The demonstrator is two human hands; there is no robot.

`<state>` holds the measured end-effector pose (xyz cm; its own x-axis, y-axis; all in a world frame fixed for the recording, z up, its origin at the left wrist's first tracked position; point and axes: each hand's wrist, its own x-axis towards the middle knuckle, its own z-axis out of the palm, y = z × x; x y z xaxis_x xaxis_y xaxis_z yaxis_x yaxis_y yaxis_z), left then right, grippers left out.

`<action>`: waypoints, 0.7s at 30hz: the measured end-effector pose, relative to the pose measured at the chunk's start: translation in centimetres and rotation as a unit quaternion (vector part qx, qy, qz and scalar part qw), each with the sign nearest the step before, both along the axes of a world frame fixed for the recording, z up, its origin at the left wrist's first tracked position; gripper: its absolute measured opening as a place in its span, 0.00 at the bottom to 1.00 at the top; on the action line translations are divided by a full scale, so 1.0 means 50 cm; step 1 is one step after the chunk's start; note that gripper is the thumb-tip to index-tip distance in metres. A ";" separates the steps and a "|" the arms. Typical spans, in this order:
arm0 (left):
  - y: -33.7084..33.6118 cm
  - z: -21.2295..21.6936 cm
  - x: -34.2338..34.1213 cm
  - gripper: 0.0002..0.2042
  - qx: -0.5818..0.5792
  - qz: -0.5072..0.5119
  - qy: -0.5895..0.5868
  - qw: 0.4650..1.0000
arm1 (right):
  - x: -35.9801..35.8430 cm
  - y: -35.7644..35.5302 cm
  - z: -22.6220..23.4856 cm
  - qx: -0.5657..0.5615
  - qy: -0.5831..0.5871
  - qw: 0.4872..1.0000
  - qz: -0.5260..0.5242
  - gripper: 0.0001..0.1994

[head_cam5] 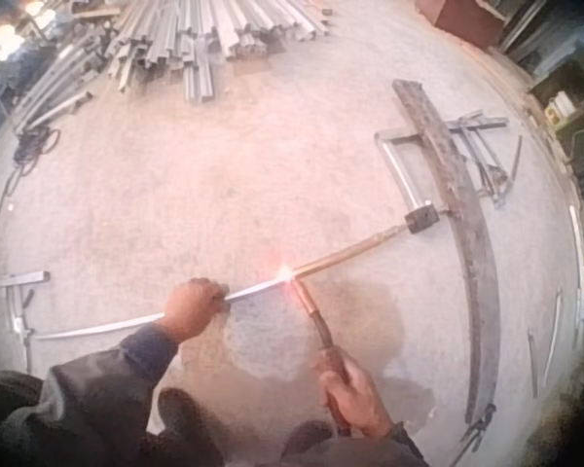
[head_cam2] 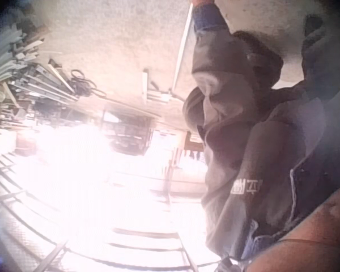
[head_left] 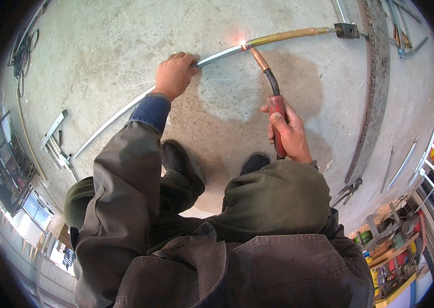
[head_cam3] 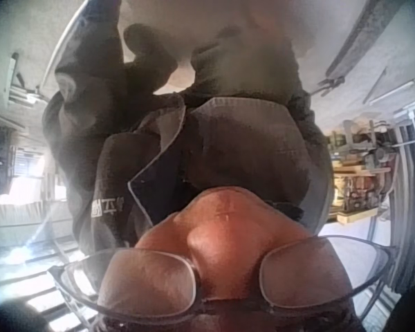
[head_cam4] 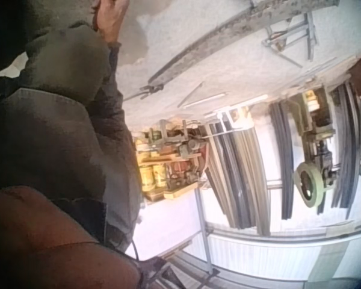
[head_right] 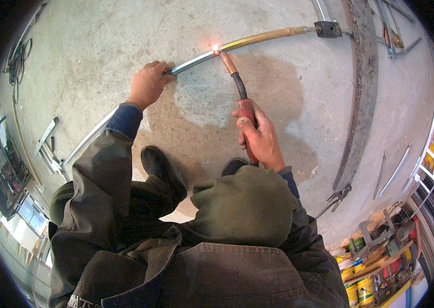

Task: The person welds a metal rod to a curved metal frame on the floor using a welding torch. They hold the rod in place with one hand and guide the torch with the other, creating a continuous weld bead along the joint.

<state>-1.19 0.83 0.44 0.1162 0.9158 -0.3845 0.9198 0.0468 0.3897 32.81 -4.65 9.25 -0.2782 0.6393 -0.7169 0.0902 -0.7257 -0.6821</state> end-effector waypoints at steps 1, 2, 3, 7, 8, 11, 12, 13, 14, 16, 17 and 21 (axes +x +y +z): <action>-0.010 -0.001 0.006 0.13 0.023 0.007 0.001 1.000 | -0.002 0.000 0.002 0.003 -0.002 1.000 -0.007 0.25; -0.017 -0.004 0.011 0.13 0.045 0.015 0.002 0.999 | -0.005 0.000 0.006 0.006 -0.004 1.000 -0.014 0.25; -0.018 -0.007 0.014 0.14 0.039 0.028 0.016 0.999 | -0.008 0.001 0.008 0.009 -0.004 1.000 -0.020 0.25; -0.008 -0.005 0.029 0.14 0.006 0.033 0.059 0.998 | -0.002 0.002 0.013 0.000 -0.018 1.000 -0.013 0.26; -0.004 -0.003 0.033 0.14 -0.006 0.022 0.066 0.998 | 0.000 0.002 0.013 0.002 -0.017 1.000 -0.016 0.26; -0.006 0.004 0.026 0.14 -0.002 0.021 0.049 0.999 | 0.002 0.003 0.013 0.000 -0.004 1.000 -0.015 0.26; -0.004 0.002 0.021 0.13 -0.006 0.021 0.033 0.999 | 0.003 0.002 0.011 -0.002 -0.001 1.000 -0.013 0.26; -0.001 0.000 0.013 0.13 -0.010 0.021 0.017 1.000 | 0.003 0.001 0.011 0.006 -0.001 1.000 -0.016 0.25; 0.000 0.000 0.008 0.13 -0.015 0.022 0.001 1.000 | 0.002 0.001 0.010 0.015 -0.001 1.000 -0.018 0.25; 0.004 0.005 0.009 0.12 -0.040 0.018 -0.008 0.999 | 0.006 0.001 0.011 0.017 -0.005 1.000 -0.021 0.24; 0.005 0.006 0.011 0.11 -0.052 0.016 -0.012 0.998 | 0.009 0.000 0.012 0.011 -0.006 1.000 -0.020 0.23; 0.001 0.016 0.013 0.11 -0.058 0.007 -0.033 0.998 | 0.011 -0.004 0.019 -0.012 -0.007 1.000 -0.021 0.22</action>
